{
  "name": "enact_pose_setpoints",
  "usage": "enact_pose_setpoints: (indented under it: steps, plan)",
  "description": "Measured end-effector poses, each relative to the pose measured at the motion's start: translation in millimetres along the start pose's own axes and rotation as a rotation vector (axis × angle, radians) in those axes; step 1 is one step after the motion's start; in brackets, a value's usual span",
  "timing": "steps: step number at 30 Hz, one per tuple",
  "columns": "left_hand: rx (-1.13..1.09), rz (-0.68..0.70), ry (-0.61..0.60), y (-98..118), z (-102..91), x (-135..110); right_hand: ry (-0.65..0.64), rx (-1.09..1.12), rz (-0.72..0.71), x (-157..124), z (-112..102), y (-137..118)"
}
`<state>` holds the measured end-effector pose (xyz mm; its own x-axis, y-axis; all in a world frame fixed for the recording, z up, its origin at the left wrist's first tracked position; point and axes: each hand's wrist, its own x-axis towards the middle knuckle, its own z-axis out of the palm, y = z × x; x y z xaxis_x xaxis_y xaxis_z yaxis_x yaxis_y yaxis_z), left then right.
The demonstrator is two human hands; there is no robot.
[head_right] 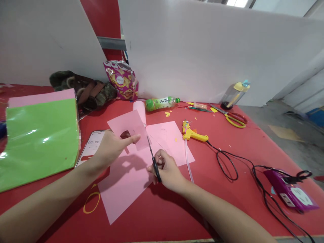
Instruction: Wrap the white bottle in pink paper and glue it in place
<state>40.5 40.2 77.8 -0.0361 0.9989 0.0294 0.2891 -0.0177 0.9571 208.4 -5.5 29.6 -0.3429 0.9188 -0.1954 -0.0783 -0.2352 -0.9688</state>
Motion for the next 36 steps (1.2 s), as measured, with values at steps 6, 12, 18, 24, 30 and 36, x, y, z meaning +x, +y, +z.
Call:
enact_pose_setpoints:
  steps: [6,12,18,24,30,36]
  plan:
    - [-0.009,-0.018,-0.014,1.6,-1.7,0.0,-0.067,-0.011,-0.021,-0.5,-2.5,-1.3]
    - [0.009,-0.043,-0.108,5.3,-3.0,-1.0,-0.176,-0.022,-0.090,-2.4,-3.1,-4.8]
    - [0.012,-0.083,-0.243,5.0,-2.0,-1.0,-0.167,0.001,-0.089,-1.7,-2.0,-3.2]
    - [0.008,-0.095,-0.242,2.6,-1.4,-0.7,-0.119,0.001,-0.070,-0.3,-1.4,-2.3]
    - [0.001,-0.089,-0.260,-2.8,-1.4,0.9,-0.032,-0.015,-0.026,0.1,-1.2,0.0]
    - [-0.044,-0.097,-0.290,-2.7,-0.9,0.7,-0.001,0.008,0.000,0.2,0.8,-1.7]
